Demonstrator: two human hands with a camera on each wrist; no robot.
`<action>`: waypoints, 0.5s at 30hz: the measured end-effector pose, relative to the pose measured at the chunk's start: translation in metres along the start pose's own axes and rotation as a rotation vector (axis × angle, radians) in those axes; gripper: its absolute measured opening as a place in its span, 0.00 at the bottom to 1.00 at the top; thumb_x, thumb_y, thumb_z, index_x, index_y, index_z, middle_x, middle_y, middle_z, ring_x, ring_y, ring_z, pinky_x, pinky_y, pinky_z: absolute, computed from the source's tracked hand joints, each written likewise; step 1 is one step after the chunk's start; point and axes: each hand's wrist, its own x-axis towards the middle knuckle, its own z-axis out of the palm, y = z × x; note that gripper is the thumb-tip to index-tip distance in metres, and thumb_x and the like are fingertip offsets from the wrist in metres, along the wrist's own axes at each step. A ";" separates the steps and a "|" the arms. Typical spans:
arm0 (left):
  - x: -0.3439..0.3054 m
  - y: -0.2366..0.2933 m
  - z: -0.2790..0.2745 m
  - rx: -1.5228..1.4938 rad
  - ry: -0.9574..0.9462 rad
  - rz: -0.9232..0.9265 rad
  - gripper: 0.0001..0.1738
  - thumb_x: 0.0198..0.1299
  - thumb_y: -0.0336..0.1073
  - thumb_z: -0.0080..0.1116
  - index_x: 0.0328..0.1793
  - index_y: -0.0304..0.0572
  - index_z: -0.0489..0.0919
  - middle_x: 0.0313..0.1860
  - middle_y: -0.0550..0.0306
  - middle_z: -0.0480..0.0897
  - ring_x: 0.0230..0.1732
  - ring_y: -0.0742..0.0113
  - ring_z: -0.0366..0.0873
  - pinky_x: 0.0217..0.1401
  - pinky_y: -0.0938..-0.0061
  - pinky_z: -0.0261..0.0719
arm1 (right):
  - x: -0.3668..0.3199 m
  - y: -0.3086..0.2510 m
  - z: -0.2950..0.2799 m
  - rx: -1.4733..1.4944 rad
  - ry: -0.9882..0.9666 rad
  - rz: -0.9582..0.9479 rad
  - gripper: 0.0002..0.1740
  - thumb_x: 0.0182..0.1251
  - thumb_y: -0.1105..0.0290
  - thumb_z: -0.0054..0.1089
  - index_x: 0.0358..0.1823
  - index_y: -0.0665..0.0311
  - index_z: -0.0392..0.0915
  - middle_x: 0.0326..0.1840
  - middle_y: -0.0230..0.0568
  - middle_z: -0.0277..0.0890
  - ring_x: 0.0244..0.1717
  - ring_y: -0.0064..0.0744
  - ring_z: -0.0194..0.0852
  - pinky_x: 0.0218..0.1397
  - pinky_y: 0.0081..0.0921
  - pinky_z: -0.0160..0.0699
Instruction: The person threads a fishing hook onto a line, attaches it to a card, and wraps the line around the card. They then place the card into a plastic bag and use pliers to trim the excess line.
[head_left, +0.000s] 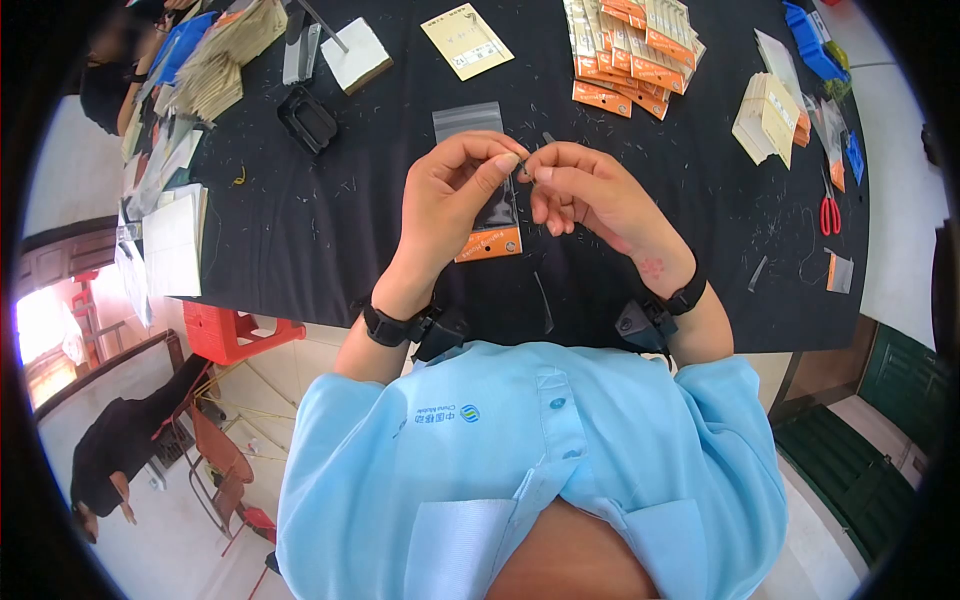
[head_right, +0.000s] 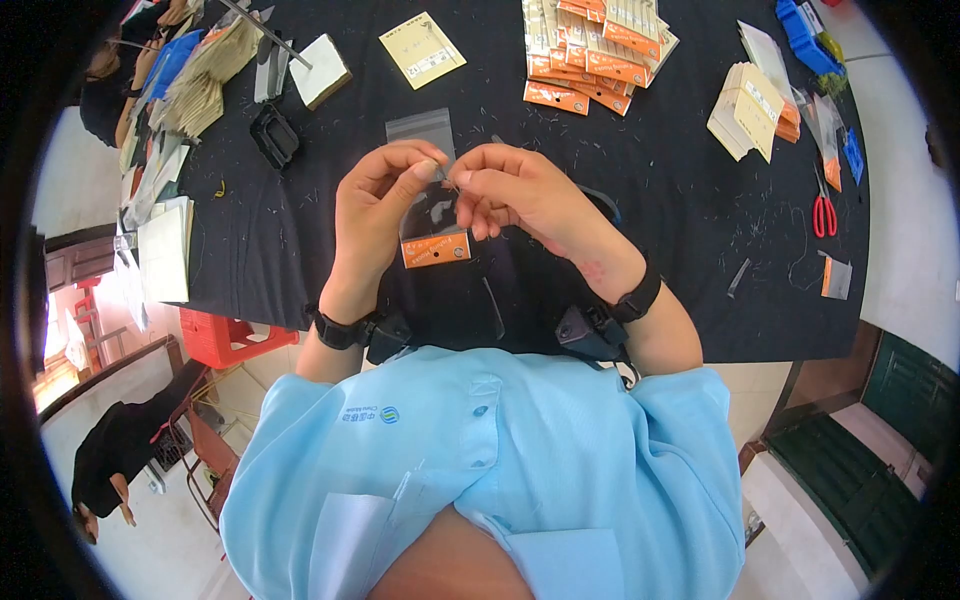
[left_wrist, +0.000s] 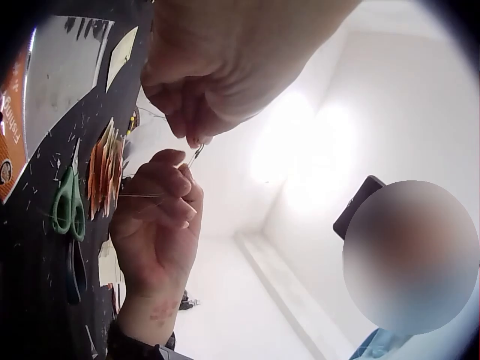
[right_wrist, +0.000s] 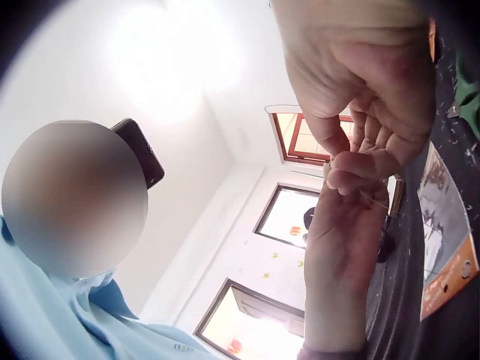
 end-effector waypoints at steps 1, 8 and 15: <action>0.000 0.000 0.000 0.001 0.000 0.002 0.05 0.62 0.27 0.55 0.41 0.32 0.78 0.43 0.54 0.79 0.41 0.72 0.77 0.48 0.79 0.75 | 0.000 -0.001 0.000 -0.002 -0.005 0.008 0.11 0.67 0.64 0.53 0.41 0.66 0.74 0.26 0.35 0.77 0.23 0.17 0.74 0.26 0.10 0.70; 0.000 -0.002 0.003 -0.028 0.032 -0.017 0.04 0.62 0.27 0.55 0.40 0.33 0.77 0.42 0.53 0.79 0.41 0.72 0.77 0.48 0.77 0.75 | 0.002 -0.001 0.003 0.016 0.029 0.009 0.12 0.65 0.64 0.57 0.42 0.66 0.74 0.24 0.33 0.75 0.19 0.14 0.69 0.21 0.09 0.65; 0.000 -0.005 0.001 -0.031 0.037 -0.052 0.04 0.63 0.29 0.55 0.40 0.35 0.77 0.42 0.55 0.80 0.43 0.74 0.76 0.49 0.79 0.74 | 0.004 0.002 0.000 0.119 0.009 0.027 0.11 0.64 0.65 0.59 0.39 0.64 0.73 0.22 0.31 0.73 0.18 0.13 0.66 0.20 0.09 0.63</action>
